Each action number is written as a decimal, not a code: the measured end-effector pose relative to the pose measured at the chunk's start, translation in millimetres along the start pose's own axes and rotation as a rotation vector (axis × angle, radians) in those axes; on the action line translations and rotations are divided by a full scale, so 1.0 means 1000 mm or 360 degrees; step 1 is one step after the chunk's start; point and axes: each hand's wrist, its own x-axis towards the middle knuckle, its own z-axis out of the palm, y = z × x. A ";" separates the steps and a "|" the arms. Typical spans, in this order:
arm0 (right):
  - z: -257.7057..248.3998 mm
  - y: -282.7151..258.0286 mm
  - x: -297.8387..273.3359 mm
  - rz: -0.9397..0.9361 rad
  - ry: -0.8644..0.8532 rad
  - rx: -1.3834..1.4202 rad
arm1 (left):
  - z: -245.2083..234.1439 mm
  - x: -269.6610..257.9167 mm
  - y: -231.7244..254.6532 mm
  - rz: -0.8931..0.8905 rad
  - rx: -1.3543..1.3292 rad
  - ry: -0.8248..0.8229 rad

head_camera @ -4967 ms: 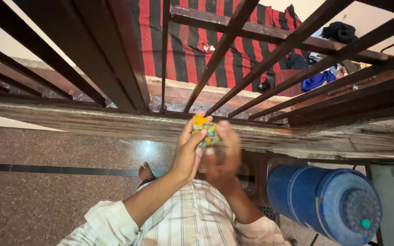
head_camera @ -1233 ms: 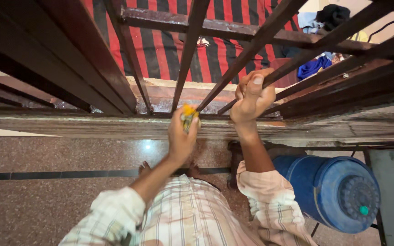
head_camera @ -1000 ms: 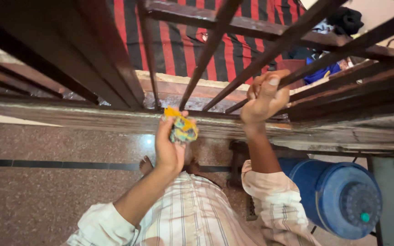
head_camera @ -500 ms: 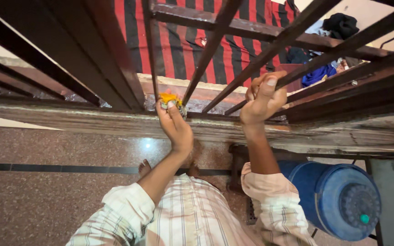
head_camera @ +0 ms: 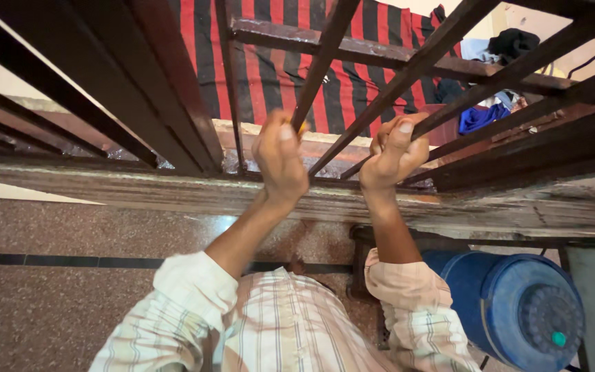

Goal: The person wipes the horizontal and vertical metal bars of a window gate using a patterned cloth, cleaning different sections by hand. The person is standing on a tiled floor near a large blue water container.

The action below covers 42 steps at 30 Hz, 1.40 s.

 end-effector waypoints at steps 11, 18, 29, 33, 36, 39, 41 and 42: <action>-0.002 0.001 0.000 0.0027 -0.0028 0.0026 | 0.003 0.053 0.072 0.0467 0.0181 -0.0088; -0.001 -0.001 -0.001 0.0044 0.0011 0.0004 | -0.001 0.015 -0.002 0.0442 0.0159 -0.0121; 0.000 -0.001 0.000 0.0008 -0.0020 -0.0024 | -0.019 -0.062 -0.120 0.0151 0.0452 -0.0205; 0.001 -0.001 0.000 -0.0015 0.0025 -0.0045 | -0.014 -0.040 -0.081 0.0049 0.0237 -0.0178; 0.000 -0.001 -0.001 0.0002 0.0016 0.0008 | -0.003 -0.006 -0.025 0.0151 0.0134 -0.0055; 0.002 0.000 -0.001 -0.0012 0.0013 -0.0010 | -0.001 0.036 0.038 0.0377 0.0105 -0.0099; 0.001 -0.001 0.000 -0.0024 0.0016 -0.0021 | 0.003 0.057 0.069 0.0365 0.0138 -0.0109; 0.000 -0.002 0.000 -0.0015 0.0013 -0.0034 | 0.006 0.064 0.078 0.0230 0.0159 -0.0103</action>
